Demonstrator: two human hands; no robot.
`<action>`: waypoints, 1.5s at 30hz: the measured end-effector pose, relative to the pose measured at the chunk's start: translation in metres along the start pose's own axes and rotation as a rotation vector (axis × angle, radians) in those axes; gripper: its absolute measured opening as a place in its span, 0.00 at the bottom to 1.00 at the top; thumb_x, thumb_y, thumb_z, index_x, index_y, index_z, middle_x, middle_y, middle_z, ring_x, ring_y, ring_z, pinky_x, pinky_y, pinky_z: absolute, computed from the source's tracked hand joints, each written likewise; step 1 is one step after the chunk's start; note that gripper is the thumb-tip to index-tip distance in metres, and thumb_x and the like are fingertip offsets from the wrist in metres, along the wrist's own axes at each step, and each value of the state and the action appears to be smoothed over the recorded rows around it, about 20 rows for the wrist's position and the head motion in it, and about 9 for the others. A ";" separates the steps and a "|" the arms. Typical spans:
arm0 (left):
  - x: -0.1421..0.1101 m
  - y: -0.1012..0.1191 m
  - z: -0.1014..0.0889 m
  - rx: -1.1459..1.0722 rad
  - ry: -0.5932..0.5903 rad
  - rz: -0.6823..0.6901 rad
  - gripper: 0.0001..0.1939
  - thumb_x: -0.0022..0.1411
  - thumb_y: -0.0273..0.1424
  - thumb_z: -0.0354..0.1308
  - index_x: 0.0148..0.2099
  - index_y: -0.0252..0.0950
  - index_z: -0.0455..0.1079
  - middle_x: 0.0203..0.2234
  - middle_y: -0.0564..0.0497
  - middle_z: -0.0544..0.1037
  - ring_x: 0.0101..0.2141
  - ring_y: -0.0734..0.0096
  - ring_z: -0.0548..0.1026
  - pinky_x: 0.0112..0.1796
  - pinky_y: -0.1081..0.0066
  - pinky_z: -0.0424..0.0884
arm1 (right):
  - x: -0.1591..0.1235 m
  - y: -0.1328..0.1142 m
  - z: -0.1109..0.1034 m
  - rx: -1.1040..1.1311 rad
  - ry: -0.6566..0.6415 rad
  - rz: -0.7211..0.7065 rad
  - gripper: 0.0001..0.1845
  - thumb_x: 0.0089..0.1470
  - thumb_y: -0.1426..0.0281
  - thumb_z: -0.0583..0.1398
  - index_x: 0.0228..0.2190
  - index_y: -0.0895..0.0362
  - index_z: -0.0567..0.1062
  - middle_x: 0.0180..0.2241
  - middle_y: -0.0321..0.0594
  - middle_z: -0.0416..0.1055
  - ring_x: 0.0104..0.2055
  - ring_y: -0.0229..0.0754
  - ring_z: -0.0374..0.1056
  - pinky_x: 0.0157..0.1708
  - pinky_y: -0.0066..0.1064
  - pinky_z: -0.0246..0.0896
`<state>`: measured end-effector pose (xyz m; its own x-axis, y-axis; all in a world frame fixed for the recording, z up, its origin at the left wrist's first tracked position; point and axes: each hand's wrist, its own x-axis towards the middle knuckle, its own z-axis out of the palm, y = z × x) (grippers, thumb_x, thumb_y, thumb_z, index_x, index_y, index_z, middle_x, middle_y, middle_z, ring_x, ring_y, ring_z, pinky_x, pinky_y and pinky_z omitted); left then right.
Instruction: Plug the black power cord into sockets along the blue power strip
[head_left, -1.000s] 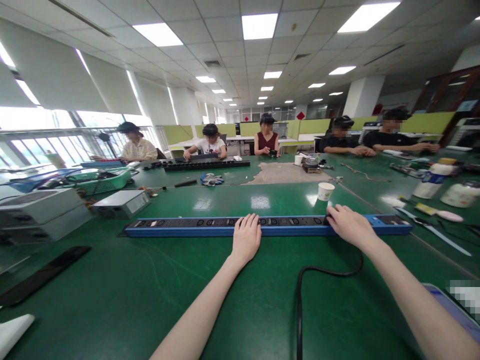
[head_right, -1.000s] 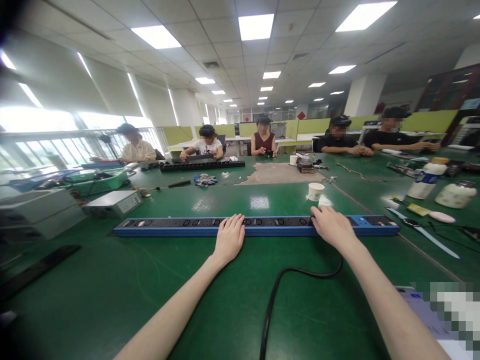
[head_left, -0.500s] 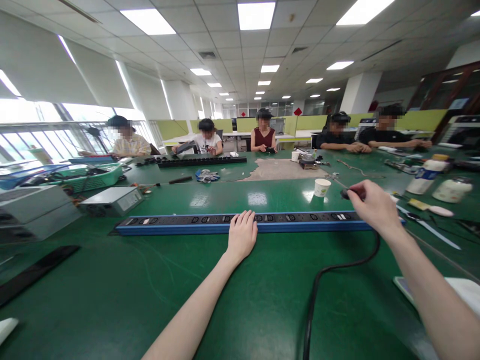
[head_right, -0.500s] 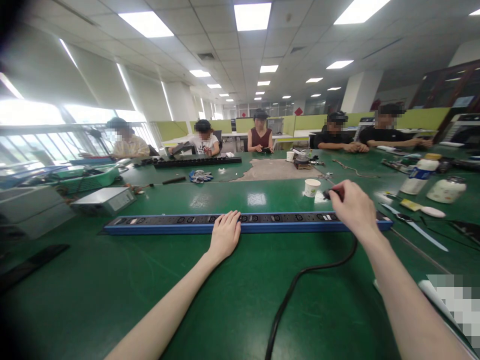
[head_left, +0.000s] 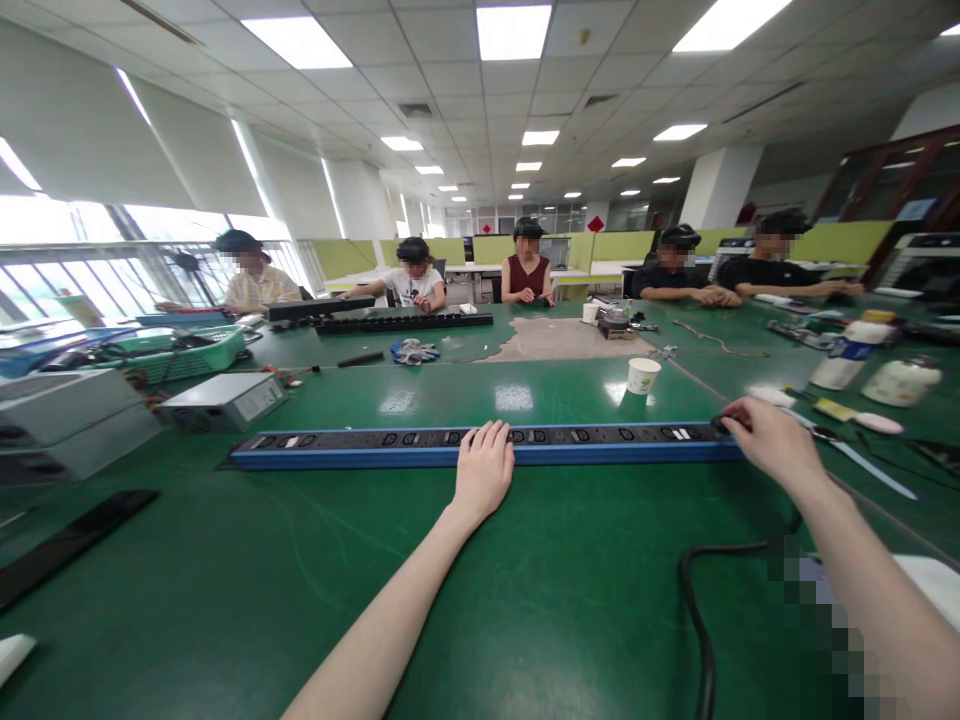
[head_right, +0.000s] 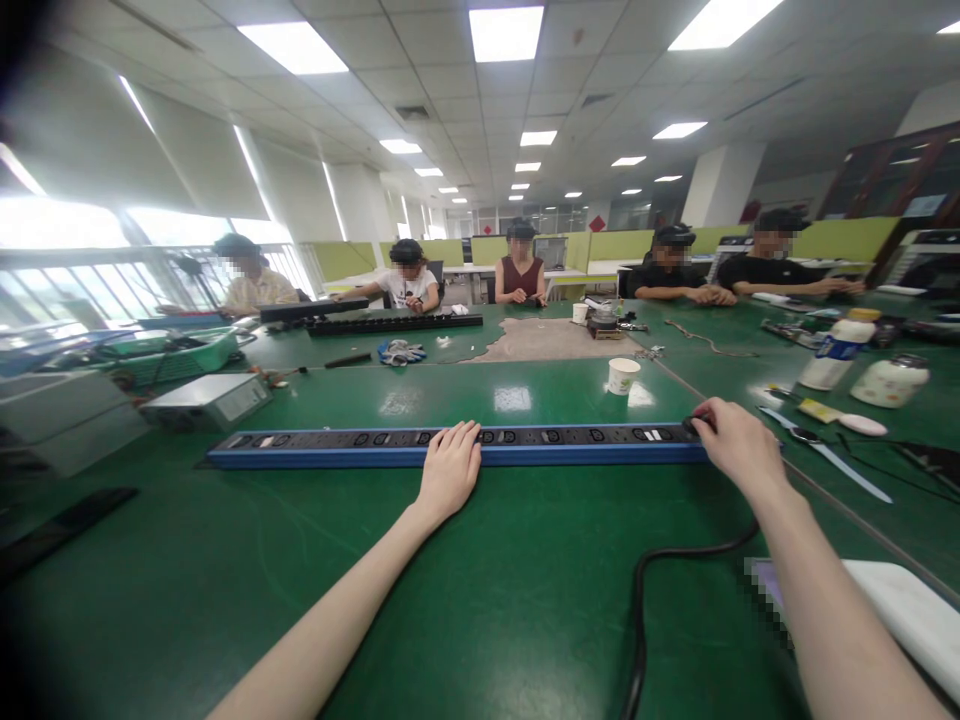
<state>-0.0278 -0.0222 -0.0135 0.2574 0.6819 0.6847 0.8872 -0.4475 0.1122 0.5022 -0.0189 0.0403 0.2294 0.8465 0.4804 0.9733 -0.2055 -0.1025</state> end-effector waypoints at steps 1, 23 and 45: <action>0.000 0.000 0.000 -0.001 0.001 0.000 0.23 0.80 0.34 0.45 0.69 0.39 0.71 0.65 0.45 0.76 0.67 0.57 0.71 0.69 0.51 0.61 | -0.002 0.001 0.002 -0.005 -0.005 -0.002 0.16 0.66 0.55 0.54 0.46 0.49 0.76 0.44 0.45 0.78 0.43 0.51 0.73 0.37 0.36 0.58; -0.001 0.000 0.001 -0.022 0.007 -0.016 0.23 0.80 0.34 0.45 0.69 0.40 0.71 0.65 0.44 0.76 0.67 0.56 0.71 0.69 0.49 0.61 | -0.015 -0.040 -0.007 -0.167 -0.147 0.215 0.23 0.69 0.53 0.48 0.51 0.44 0.79 0.47 0.48 0.80 0.45 0.58 0.76 0.36 0.43 0.61; 0.000 -0.001 -0.001 -0.051 -0.007 -0.025 0.24 0.79 0.34 0.45 0.69 0.41 0.71 0.66 0.45 0.76 0.67 0.55 0.71 0.69 0.49 0.61 | -0.013 0.016 -0.010 -0.090 -0.019 0.229 0.23 0.67 0.54 0.51 0.49 0.49 0.80 0.45 0.55 0.80 0.42 0.60 0.74 0.35 0.44 0.59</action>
<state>-0.0290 -0.0223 -0.0134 0.2378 0.6970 0.6765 0.8727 -0.4591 0.1662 0.5143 -0.0375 0.0410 0.4447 0.7816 0.4374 0.8912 -0.4350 -0.1286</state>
